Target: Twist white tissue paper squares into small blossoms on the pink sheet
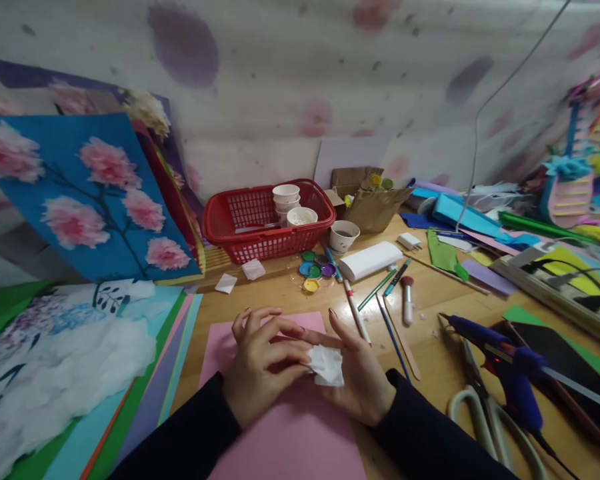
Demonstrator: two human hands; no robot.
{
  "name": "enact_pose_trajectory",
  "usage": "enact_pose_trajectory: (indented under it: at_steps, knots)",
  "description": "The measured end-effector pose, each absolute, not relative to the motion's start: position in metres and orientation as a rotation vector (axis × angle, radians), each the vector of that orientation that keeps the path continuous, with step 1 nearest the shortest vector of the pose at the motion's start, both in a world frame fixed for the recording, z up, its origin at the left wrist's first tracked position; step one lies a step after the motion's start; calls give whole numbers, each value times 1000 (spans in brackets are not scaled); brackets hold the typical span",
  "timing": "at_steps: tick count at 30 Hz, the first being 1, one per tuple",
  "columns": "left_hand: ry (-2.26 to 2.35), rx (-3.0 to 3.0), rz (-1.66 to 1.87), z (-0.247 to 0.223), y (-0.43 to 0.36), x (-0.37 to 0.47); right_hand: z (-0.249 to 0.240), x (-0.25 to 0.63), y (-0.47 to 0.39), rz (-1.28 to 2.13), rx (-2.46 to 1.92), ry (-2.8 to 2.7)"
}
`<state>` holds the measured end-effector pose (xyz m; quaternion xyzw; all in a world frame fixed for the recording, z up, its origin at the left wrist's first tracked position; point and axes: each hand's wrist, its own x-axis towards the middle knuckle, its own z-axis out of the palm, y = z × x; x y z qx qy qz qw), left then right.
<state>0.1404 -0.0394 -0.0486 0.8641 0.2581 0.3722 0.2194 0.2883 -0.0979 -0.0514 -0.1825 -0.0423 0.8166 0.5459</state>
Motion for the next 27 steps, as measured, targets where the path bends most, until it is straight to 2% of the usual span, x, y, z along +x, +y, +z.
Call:
enact_pose_trajectory:
  at_steps: [11,19,27]
  knots:
    - [721,2262,1032,-46,-33,139,-56,290,-102,1886,-519,-219]
    - [696,1800,912,-49,-35,137,-59,290,-101,1889,-591,-275]
    - [818,1516,927,-48,-22,139,-58,288,-100,1683,-779,-279]
